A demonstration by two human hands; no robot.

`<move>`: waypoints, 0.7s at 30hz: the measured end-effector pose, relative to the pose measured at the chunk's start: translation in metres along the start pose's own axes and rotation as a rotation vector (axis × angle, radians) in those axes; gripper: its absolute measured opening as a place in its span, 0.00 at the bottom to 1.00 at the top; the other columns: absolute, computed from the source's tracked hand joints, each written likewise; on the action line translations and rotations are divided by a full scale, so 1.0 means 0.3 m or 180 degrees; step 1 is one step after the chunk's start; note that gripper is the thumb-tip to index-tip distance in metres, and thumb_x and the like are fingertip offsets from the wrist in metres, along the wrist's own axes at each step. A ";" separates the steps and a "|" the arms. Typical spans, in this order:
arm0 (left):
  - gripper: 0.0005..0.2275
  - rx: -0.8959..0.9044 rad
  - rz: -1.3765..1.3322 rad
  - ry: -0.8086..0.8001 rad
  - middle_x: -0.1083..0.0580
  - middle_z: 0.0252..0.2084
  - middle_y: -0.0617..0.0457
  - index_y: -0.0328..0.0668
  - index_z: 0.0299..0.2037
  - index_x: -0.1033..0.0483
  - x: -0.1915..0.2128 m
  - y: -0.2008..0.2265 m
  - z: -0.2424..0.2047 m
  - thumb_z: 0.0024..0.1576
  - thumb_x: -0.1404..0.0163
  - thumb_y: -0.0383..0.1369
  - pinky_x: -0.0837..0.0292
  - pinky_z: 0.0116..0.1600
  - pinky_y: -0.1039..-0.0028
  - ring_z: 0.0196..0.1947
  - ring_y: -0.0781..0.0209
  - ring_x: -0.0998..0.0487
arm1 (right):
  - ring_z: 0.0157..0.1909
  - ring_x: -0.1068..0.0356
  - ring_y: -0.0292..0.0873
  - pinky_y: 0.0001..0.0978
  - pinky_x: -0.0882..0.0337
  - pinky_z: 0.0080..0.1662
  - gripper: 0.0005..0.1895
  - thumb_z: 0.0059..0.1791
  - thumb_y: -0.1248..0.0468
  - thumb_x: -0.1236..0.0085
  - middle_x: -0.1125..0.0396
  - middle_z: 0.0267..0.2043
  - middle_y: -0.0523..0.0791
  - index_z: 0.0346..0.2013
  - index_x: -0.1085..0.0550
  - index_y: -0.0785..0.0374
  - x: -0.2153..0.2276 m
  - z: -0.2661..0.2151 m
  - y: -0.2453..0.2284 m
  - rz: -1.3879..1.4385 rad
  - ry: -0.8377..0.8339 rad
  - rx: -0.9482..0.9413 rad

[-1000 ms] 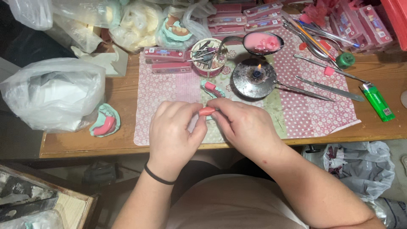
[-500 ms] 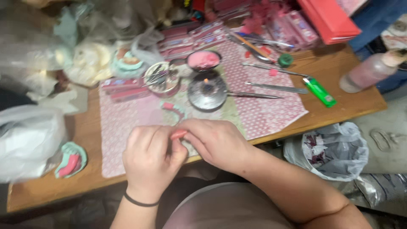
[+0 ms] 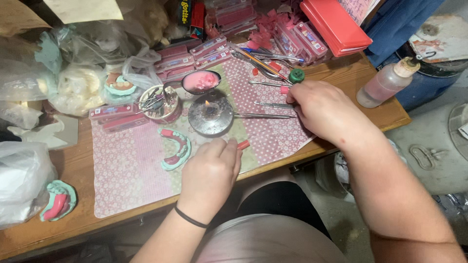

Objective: The person assembles a denture by hand, shaping pink wax and pressing it onto a light blue dental cast. They use a small flame to soften the wax and a metal tool to smooth and refine the edges. The person also applies liquid from a bottle to the assembly and continues to adjust the wax shape.

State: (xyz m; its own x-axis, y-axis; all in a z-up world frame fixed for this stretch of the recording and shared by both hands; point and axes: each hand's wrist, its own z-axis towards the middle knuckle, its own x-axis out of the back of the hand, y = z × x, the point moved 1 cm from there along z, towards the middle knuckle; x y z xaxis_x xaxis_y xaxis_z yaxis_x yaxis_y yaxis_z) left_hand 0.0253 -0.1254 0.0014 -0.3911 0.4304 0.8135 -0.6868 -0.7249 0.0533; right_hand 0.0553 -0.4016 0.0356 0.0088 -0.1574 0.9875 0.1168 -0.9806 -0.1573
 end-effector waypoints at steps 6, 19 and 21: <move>0.03 0.0293 -0.0116 0.0084 0.34 0.29 0.53 0.48 0.41 0.22 0.016 0.016 0.010 0.63 0.44 0.34 0.36 0.23 0.61 0.25 0.50 0.29 | 0.51 0.27 0.52 0.47 0.29 0.50 0.15 0.44 0.66 0.49 0.26 0.48 0.45 0.45 0.28 0.52 0.060 0.083 -0.009 -0.0257 -0.1174 -0.0284; 0.04 0.0725 -0.0586 -0.0047 0.29 0.28 0.53 0.46 0.35 0.21 -0.030 0.034 0.030 0.59 0.43 0.34 0.34 0.25 0.56 0.25 0.46 0.26 | 0.34 0.28 0.66 0.61 0.32 0.35 0.11 0.54 0.66 0.52 0.27 0.33 0.53 0.51 0.33 0.60 -0.023 -0.176 -0.126 0.0200 0.1060 0.0167; 0.06 0.0911 -0.0666 -0.0112 0.30 0.26 0.53 0.47 0.29 0.24 -0.047 0.043 0.032 0.57 0.44 0.34 0.37 0.23 0.55 0.24 0.46 0.26 | 0.27 0.26 0.54 0.49 0.30 0.31 0.13 0.56 0.54 0.48 0.26 0.27 0.44 0.55 0.27 0.47 -0.093 -0.265 -0.186 0.0064 0.1108 -0.0103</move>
State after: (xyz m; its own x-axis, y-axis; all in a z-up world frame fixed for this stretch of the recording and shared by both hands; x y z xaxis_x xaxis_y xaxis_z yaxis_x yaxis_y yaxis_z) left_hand 0.0279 -0.1459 -0.0037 -0.2352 0.5703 0.7871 -0.5484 -0.7464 0.3770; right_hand -0.0306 -0.3518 0.0161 -0.3290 -0.2017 0.9225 0.0885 -0.9792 -0.1825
